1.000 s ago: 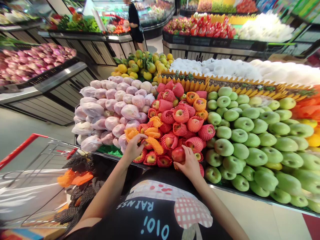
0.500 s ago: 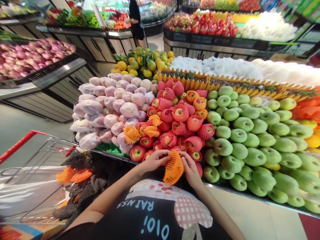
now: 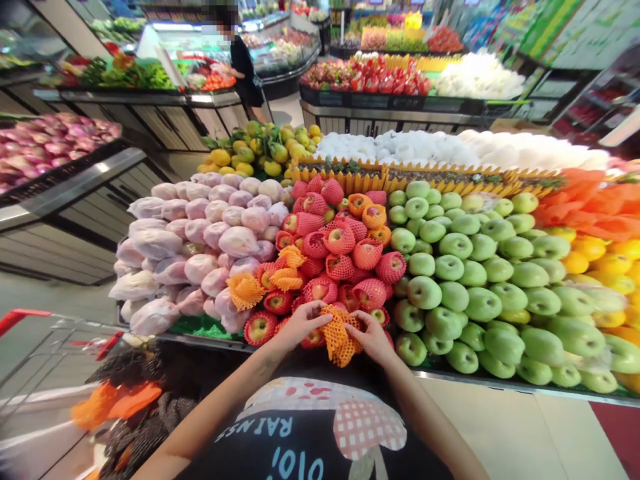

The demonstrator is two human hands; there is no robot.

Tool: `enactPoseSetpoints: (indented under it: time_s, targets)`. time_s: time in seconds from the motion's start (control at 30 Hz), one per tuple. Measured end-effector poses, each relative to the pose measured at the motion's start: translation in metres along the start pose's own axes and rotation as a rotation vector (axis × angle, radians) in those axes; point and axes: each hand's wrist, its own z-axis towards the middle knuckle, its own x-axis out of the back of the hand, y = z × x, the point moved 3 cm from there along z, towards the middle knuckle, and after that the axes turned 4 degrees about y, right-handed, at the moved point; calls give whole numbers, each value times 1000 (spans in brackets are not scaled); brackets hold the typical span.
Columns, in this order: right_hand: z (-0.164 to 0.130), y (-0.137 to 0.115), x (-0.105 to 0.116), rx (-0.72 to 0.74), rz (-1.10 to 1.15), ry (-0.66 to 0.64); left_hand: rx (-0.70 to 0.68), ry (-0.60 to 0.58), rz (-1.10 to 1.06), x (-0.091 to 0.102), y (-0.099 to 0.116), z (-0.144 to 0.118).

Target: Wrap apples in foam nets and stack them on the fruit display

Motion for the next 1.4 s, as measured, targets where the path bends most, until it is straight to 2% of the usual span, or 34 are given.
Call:
enactPoseSetpoints:
  time_s: [0.13, 0.23, 0.33, 0.43, 0.57, 0.7, 0.93, 1.03, 1.17, 1.33, 1.4]
  targets:
    - [5, 2, -2, 142, -170, 226, -139, 205, 276, 5, -11, 11]
    - [3, 2, -8, 201, -253, 297, -175, 257, 385, 7, -17, 12]
    - [0, 1, -12, 228, -289, 314, -121, 257, 356, 9, -19, 9]
    - [-3, 2, -16, 235, -291, 296, -58, 237, 312, 11, -18, 3]
    - [-5, 3, -22, 235, -281, 240, -58, 218, 281, 15, -18, -4]
    - [-3, -1, -28, 241, -243, 150, -115, 173, 306, 15, -15, -11]
    - [-9, -4, -39, 177, -58, 16, -202, 169, 457, 22, -12, -18]
    - [-5, 3, -39, 79, 11, 60, -197, 213, 490, 28, -19, -18]
    - [7, 16, -32, -45, 40, 85, -145, 233, 398, 33, -32, -17]
    - [12, 26, -29, -162, 20, -5, -31, 311, 239, 37, -40, -16]
    - [11, 26, -30, -186, 7, -50, 1, 298, 224, 38, -41, -15]
